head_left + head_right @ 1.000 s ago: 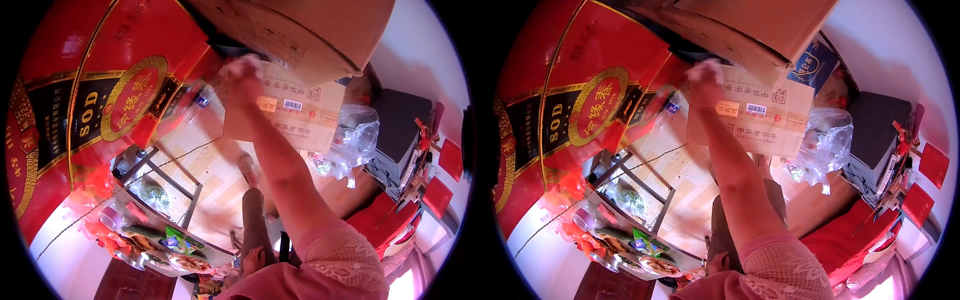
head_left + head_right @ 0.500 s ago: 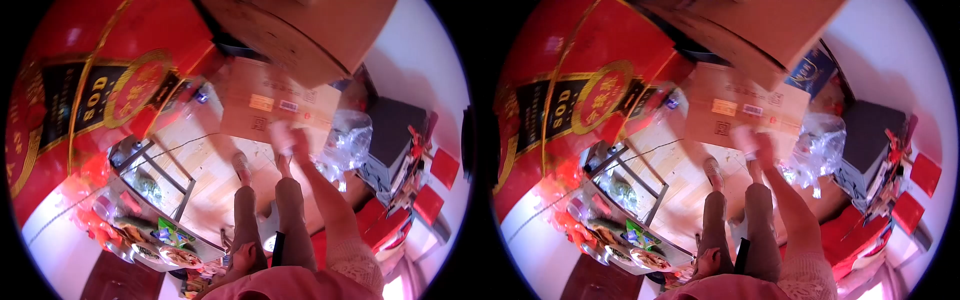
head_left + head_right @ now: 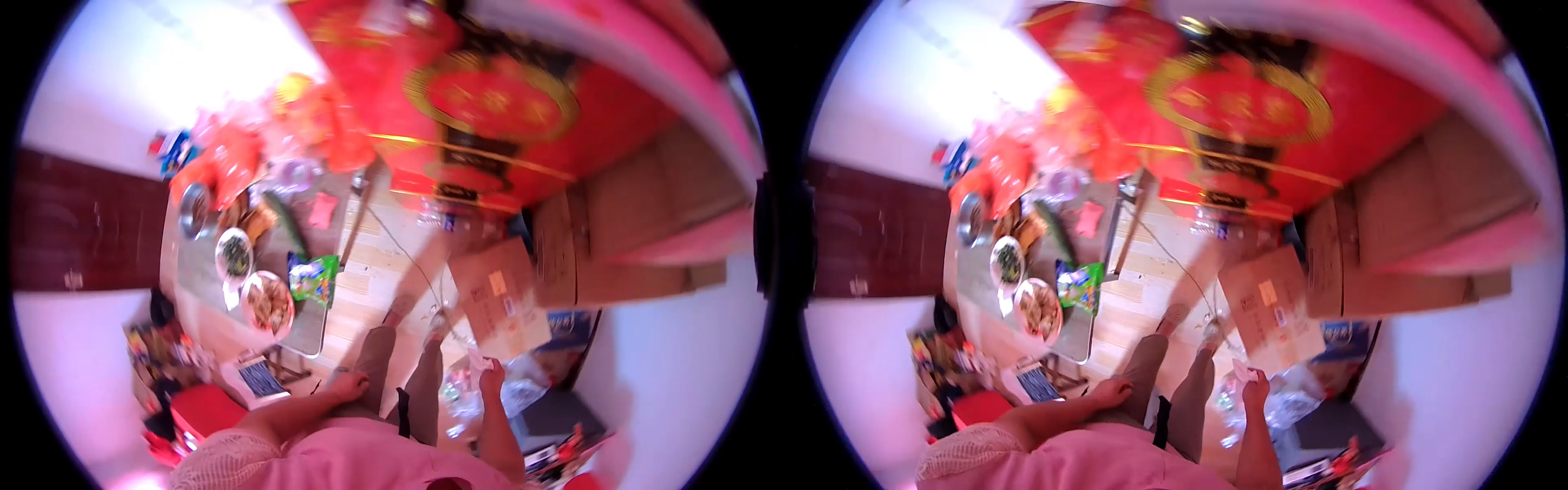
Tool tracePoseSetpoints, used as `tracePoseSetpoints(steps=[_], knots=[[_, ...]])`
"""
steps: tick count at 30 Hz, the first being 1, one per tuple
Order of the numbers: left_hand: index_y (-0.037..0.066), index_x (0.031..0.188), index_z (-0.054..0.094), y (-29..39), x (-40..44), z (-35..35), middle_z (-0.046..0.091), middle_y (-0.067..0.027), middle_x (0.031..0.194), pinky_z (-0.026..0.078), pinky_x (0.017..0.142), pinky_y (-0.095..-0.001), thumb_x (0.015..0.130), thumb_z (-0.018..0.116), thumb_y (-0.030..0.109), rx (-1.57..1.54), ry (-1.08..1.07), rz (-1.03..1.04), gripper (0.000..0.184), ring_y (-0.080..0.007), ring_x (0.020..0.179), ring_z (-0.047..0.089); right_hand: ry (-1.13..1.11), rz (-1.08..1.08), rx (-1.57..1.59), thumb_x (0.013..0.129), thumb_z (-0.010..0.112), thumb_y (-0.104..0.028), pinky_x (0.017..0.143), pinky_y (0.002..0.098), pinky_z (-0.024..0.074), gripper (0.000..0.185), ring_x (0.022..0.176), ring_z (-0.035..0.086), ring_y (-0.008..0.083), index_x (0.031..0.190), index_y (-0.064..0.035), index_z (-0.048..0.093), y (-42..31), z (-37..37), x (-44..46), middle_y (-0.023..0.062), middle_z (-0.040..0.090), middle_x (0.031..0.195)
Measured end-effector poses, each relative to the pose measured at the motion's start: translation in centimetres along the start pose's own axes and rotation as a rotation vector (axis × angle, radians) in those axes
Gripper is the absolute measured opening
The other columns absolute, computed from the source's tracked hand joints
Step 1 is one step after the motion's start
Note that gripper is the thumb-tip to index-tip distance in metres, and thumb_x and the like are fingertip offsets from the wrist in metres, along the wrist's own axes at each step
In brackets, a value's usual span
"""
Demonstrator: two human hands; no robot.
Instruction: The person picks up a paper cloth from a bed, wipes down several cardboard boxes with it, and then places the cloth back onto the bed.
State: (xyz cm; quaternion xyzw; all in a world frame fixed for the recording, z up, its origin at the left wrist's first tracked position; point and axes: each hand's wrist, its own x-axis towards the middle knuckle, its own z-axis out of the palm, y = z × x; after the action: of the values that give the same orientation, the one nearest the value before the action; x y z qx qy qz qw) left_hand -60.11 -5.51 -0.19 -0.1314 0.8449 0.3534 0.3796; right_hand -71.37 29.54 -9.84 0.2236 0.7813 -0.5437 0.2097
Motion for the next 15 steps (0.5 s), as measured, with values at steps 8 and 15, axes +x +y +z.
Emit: tracePoseSetpoints(steps=[8,15], knots=[[0.007,0.089,0.06,0.0,-10.0,1.6,0.06,-0.0162,0.084,0.045,0.072,-0.0397,0.074,0.049,0.025,-0.333,0.473,-0.176,0.026,-0.0318,0.079,0.057,-0.136,-0.202,-0.528,0.068,0.046,-0.008,0.069,0.0371,0.0444,0.021,0.075,0.058,0.0317,0.082,0.0052,0.055,-9.1,-7.0,-2.7,0.0228,0.058,0.078],[0.007,0.089,0.062,-4.0,-18.6,6.7,0.06,-0.015,0.087,0.046,0.074,-0.0371,0.073,0.049,0.026,-0.549,0.523,-0.456,0.028,-0.0304,0.082,0.058,-0.284,-0.293,-0.718,0.071,0.052,-0.02,0.069,0.0421,0.0421,0.027,0.079,0.055,0.0385,0.081,0.0051,0.054,-12.7,-5.7,-4.9,0.0267,0.056,0.081]])
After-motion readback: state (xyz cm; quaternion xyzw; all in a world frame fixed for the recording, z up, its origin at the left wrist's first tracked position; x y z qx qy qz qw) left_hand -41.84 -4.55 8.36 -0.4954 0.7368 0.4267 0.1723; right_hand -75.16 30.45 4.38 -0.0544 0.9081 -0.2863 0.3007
